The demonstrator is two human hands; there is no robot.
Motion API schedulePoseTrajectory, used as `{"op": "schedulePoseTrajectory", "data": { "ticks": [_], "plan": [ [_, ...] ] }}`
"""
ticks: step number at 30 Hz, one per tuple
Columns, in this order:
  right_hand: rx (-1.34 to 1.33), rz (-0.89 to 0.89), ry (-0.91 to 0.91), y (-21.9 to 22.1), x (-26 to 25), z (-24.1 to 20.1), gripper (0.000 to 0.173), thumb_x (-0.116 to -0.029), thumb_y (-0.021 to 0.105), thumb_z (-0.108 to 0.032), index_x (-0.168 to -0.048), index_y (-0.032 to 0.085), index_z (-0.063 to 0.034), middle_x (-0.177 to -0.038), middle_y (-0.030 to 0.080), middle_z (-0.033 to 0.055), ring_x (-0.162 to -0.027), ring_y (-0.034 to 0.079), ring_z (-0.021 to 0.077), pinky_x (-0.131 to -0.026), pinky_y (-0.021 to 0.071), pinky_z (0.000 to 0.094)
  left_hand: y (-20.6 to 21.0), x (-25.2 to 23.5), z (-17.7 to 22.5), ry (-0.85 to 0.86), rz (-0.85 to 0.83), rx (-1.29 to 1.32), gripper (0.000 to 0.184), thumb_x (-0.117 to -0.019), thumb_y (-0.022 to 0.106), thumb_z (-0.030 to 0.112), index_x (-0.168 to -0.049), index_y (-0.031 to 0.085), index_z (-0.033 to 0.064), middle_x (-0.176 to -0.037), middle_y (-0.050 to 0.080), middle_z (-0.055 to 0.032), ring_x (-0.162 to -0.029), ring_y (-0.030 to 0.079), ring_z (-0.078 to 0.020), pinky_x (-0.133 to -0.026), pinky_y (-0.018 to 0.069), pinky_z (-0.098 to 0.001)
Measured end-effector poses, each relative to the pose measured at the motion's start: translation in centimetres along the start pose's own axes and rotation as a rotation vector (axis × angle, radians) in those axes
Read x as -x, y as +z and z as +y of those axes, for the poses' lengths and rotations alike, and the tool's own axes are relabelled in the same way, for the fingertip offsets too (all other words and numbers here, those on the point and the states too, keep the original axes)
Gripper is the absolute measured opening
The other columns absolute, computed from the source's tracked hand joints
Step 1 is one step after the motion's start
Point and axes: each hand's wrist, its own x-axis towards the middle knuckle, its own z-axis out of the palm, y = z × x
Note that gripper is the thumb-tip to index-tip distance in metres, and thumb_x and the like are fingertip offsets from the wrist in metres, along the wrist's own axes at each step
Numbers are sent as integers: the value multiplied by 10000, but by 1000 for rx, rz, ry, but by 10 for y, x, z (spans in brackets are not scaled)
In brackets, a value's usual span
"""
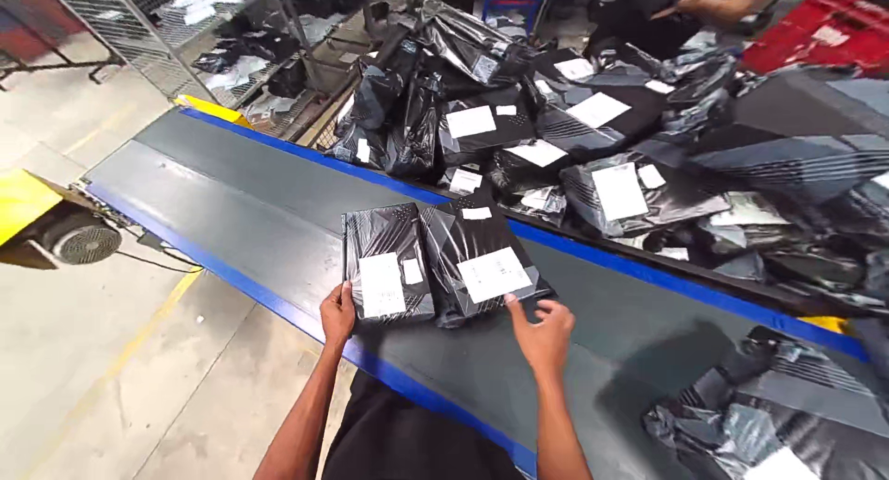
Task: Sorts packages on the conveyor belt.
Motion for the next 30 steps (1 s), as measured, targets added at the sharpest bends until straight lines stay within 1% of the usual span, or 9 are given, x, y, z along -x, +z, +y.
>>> {"op": "schedulePoseTrajectory", "data": {
  "ticks": [2,4,8,12,16,21,24,27,30],
  "plan": [
    [-20,51,-40,13,-39,5,1012,-779,760,-676,-1455,471,21,-1460,452,328,-1250,544,473,-988,486,639,-8,-25,-9,0,98,-51,390,-1076,503,315,-1030,767,31,-888,753,-129,-845,733,-238,-853,581,-509],
    [-76,-112,7,40,-64,1,1017,-811,734,-676,-1535,403,-43,-1468,504,266,-1277,566,404,-1021,494,600,-27,-60,-22,-14,149,-67,383,-1068,520,315,-995,769,33,-865,747,-127,-825,727,-235,-835,576,-512],
    [-300,-291,161,96,-63,-38,723,-884,744,-555,-1411,558,-97,-1205,682,174,-1014,708,291,-805,618,531,-95,-173,-37,30,151,-90,382,-1056,546,322,-962,767,25,-838,737,-129,-794,712,-228,-811,568,-516],
    [-328,-148,126,153,-36,-68,654,-915,710,-504,-1374,569,-61,-1122,705,125,-962,706,185,-844,607,434,-170,-358,-35,187,166,-185,454,-1059,517,389,-929,749,21,-802,713,-135,-758,693,-236,-766,563,-519],
    [-394,-16,192,202,2,-109,634,-938,690,-446,-1401,530,-43,-1141,696,98,-968,699,133,-853,610,371,-203,-581,-6,314,112,-264,517,-1062,456,453,-1030,749,28,-947,733,-174,-930,708,-293,-904,534,-563],
    [-436,9,246,251,23,-157,543,-958,683,-358,-1378,526,-51,-1078,703,37,-905,696,71,-814,611,303,-163,-788,4,418,-23,-270,514,-1054,468,454,-1043,744,21,-992,725,-205,-993,698,-327,-948,510,-576],
    [-405,18,230,283,21,-192,416,-969,656,-206,-1322,532,-24,-1077,691,2,-923,675,20,-839,593,263,-98,-867,-22,433,-345,-393,483,-1082,443,379,-1161,715,-11,-1124,709,-257,-1113,673,-401,-1024,476,-622],
    [-351,50,153,322,22,-225,274,-916,631,-155,-1148,571,-22,-983,647,-12,-875,637,9,-803,568,240,-33,-897,-58,420,-425,-363,565,-1103,339,405,-1238,651,-46,-1228,660,-291,-1208,621,-427,-1055,448,-610],
    [-455,-32,49,350,18,-282,163,-943,621,-260,-1077,648,-170,-935,693,-145,-867,657,-34,-803,574,206,-32,-862,-72,498,-279,-113,657,-1073,403,463,-1513,442,-24,-1581,356,-308,-1504,306,-433,-1240,263,-557]
  ]
}}
